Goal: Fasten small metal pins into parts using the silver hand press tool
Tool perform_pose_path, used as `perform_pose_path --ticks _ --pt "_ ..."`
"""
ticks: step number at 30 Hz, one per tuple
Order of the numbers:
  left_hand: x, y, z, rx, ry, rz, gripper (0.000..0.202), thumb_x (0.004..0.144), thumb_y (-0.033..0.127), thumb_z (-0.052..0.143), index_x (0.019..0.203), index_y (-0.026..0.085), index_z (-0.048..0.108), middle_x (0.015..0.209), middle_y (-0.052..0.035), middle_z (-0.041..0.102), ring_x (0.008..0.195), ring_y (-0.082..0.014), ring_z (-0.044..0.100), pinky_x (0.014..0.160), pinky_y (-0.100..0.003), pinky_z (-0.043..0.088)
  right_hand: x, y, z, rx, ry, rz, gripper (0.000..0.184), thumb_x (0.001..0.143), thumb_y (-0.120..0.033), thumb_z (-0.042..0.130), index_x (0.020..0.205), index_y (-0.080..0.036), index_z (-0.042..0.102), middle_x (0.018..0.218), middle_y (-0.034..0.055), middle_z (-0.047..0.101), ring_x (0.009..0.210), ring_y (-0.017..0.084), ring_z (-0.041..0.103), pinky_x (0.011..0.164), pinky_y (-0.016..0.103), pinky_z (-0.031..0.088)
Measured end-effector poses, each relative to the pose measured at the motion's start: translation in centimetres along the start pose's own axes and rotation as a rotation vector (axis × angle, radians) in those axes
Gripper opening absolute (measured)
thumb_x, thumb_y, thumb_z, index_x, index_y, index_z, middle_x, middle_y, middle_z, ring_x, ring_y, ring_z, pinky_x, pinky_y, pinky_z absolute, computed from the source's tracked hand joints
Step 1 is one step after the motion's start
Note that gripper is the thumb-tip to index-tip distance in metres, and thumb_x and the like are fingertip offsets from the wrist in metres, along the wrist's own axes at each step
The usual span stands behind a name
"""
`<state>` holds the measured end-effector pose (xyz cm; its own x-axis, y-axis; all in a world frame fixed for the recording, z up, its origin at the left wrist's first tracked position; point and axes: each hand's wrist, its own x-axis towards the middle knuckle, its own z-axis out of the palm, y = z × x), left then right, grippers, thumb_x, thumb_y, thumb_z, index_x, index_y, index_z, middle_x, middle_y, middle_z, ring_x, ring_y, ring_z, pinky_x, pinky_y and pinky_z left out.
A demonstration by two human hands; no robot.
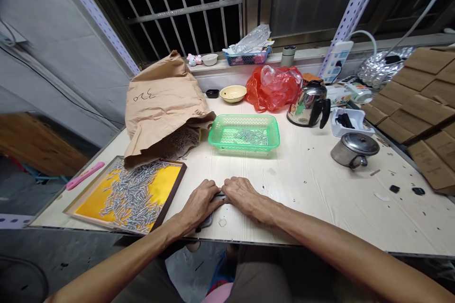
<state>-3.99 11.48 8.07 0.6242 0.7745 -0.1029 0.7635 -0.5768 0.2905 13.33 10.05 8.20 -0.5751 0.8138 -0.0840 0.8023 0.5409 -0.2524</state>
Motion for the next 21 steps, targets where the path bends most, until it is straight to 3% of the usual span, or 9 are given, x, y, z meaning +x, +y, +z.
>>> perform_pose_path --ticks 2,4,6,9,11,17,21 --pt "-0.6 -0.1 0.6 -0.02 0.082 -0.024 0.025 0.082 0.031 0.06 0.103 0.016 0.059 0.102 -0.0082 0.059 0.099 -0.0234 0.052 0.083 -0.036 0.047 -0.2 0.4 -0.2 -0.022 0.048 0.007 0.024 0.087 -0.038 0.055 0.097 -0.016 0.06 0.094 0.0076 0.059 0.087 0.021 0.05 0.071 0.03 0.037" --pt "-1.5 0.1 1.7 -0.034 0.188 -0.023 0.032 0.083 0.026 0.058 0.113 0.016 0.054 0.117 -0.0106 0.055 0.111 -0.025 0.049 0.092 -0.04 0.045 -0.3 1.1 -0.3 -0.011 0.088 -0.014 0.04 0.081 -0.049 0.06 0.104 -0.016 0.058 0.096 0.0088 0.058 0.09 0.023 0.049 0.074 0.031 0.037" --pt "-2.6 0.8 3.2 -0.029 0.277 0.016 0.032 0.086 0.019 0.052 0.118 0.016 0.052 0.129 -0.0118 0.05 0.122 -0.0255 0.043 0.1 -0.043 0.041 -0.3 1.8 -0.3 0.028 0.095 -0.032 0.043 0.083 -0.053 0.055 0.104 -0.016 0.059 0.095 0.0089 0.057 0.089 0.022 0.049 0.075 0.031 0.037" --pt "-4.0 2.3 5.3 -0.004 0.338 0.098 0.035 0.088 0.015 0.045 0.123 0.016 0.049 0.134 -0.0112 0.049 0.13 -0.0264 0.037 0.105 -0.046 0.037 0.2 2.5 0.2 0.031 0.123 0.051 0.027 0.093 -0.038 0.044 0.096 -0.017 0.062 0.092 0.0084 0.059 0.09 0.02 0.05 0.077 0.03 0.035" --pt "-4.6 3.4 6.1 -0.004 0.333 0.122 0.036 0.089 0.015 0.045 0.125 0.016 0.048 0.132 -0.0104 0.051 0.129 -0.0269 0.039 0.106 -0.048 0.036 0.9 2.9 0.6 -0.024 0.149 0.127 0.02 0.093 -0.028 0.046 0.091 -0.017 0.062 0.093 0.0079 0.059 0.092 0.02 0.049 0.077 0.03 0.034" --pt "-5.4 4.7 5.1 -0.096 0.264 0.1 0.031 0.089 0.021 0.048 0.12 0.019 0.053 0.124 -0.0074 0.058 0.123 -0.0235 0.047 0.108 -0.047 0.033 2.5 3.5 0.4 -0.081 0.167 0.193 0.016 0.09 -0.027 0.051 0.089 -0.017 0.063 0.094 0.0076 0.061 0.092 0.021 0.049 0.075 0.031 0.033" --pt "-6.0 5.2 4.9 -0.097 0.28 0.109 0.039 0.087 0.025 0.053 0.125 0.018 0.048 0.132 -0.0112 0.051 0.129 -0.0278 0.039 0.106 -0.051 0.034 2.8 0.5 -0.1 -0.085 0.175 0.149 0.017 0.09 -0.021 0.049 0.092 -0.017 0.065 0.093 0.0087 0.06 0.089 0.02 0.049 0.072 0.03 0.033"
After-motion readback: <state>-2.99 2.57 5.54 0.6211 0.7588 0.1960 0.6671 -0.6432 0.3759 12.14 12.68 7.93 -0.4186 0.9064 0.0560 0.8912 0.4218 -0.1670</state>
